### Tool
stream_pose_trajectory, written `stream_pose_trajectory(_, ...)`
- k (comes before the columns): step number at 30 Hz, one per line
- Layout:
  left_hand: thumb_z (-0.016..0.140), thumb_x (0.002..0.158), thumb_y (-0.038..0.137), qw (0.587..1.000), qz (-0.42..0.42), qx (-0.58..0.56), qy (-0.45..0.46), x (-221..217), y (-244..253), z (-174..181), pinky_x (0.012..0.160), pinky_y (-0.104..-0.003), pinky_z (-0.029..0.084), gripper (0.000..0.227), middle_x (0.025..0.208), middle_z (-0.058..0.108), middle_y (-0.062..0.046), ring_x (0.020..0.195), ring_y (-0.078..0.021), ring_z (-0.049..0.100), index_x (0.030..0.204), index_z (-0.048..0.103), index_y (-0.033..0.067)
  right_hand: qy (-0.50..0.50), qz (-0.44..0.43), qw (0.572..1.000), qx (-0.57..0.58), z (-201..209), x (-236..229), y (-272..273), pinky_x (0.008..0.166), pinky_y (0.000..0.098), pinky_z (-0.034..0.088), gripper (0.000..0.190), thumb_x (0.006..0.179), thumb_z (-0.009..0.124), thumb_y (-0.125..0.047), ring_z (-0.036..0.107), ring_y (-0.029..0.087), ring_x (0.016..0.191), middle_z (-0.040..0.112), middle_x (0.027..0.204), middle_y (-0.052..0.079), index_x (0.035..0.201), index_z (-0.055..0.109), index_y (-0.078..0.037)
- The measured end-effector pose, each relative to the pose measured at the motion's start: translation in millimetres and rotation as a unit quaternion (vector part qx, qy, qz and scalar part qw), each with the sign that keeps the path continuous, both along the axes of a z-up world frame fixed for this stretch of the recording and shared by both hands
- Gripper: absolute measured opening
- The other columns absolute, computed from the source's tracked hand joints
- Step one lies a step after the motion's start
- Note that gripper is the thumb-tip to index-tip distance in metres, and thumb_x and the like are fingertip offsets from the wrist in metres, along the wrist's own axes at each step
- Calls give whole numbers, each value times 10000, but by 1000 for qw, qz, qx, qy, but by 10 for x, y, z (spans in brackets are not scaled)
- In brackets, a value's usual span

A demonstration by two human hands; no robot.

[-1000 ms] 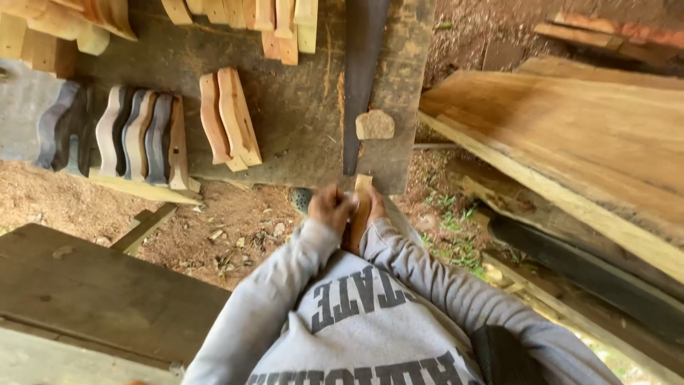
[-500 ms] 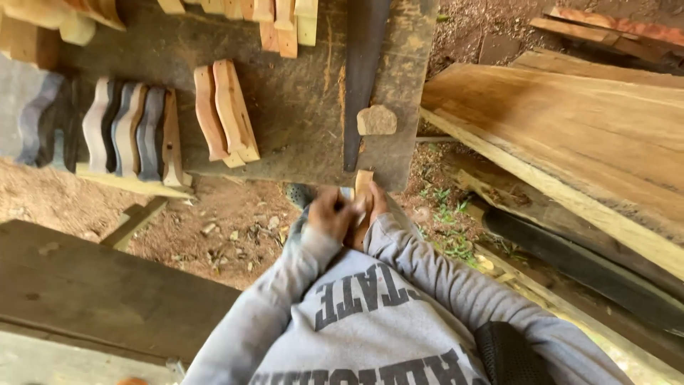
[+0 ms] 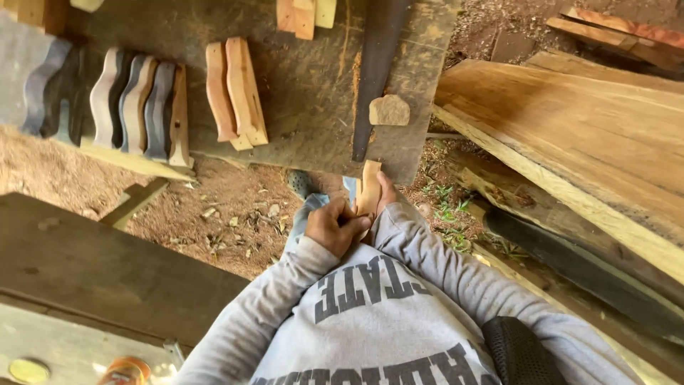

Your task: Inspecting and sorting carved wooden furniture components on a workbench.

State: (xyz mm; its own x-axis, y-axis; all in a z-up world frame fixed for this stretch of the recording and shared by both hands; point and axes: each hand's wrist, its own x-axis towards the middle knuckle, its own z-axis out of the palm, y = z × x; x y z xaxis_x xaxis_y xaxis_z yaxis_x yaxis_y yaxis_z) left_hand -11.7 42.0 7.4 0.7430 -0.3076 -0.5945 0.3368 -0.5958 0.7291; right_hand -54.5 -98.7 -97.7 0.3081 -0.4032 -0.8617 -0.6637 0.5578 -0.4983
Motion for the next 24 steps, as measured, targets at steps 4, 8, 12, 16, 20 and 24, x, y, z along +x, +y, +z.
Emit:
stream_pose_trajectory(4, 860, 758, 464, 998, -10, 54, -12, 92, -166, -137, 669, -408, 558, 336, 702, 719, -83, 753, -302, 736, 746, 696, 171, 6, -156, 977, 142, 365, 7, 272, 768, 400, 567, 605, 785, 783, -516, 672, 289, 893, 707, 1135, 133, 1233, 678, -123)
stream_pose_trajectory(8, 883, 787, 198, 973, 149, -172, 27, 135, 205, 275, 518, -321, 528, 278, 505, 608, -79, 482, -170, 580, 674, 646, 104, 0, -154, 927, 341, 442, 84, -12, 571, 461, 548, 674, 742, 722, -693, 683, 364, 699, 721, 892, 207, 1043, 739, -90)
stream_pose_trajectory(12, 808, 860, 105, 932, 283, -227, 0, -109, 479, -23, 454, -266, 438, 209, 514, 579, -112, 454, -184, 555, 809, 622, 26, 14, -154, 906, 395, 387, 32, -104, 622, 405, 516, 764, 651, 828, -678, 613, 330, 731, 627, 841, 184, 985, 663, -11)
stream_pose_trajectory(16, 806, 858, 42, 936, 174, -304, -40, -205, 461, 240, 483, -253, 489, 135, 517, 622, -103, 464, -155, 597, 831, 676, 17, -39, -227, 912, 340, 586, -20, 71, 601, 462, 621, 577, 720, 849, -512, 697, 350, 698, 670, 821, 189, 936, 644, -17)
stream_pose_trajectory(20, 894, 761, 100, 972, 46, -219, -69, -212, 267, 247, 707, -390, 587, 210, 644, 699, -194, 853, -365, 780, 787, 695, 37, -65, -230, 933, 270, 686, 97, 193, 517, 330, 593, 581, 743, 796, -573, 662, 268, 627, 651, 781, 141, 948, 623, -58)
stream_pose_trajectory(24, 897, 767, 219, 987, 9, -108, -121, -165, -44, 31, 634, -391, 571, 231, 655, 693, -142, 738, -336, 752, 767, 687, 124, -81, -265, 935, 220, 320, -14, 183, 571, 364, 604, 450, 817, 784, -427, 690, 289, 670, 691, 884, 154, 1021, 645, -51)
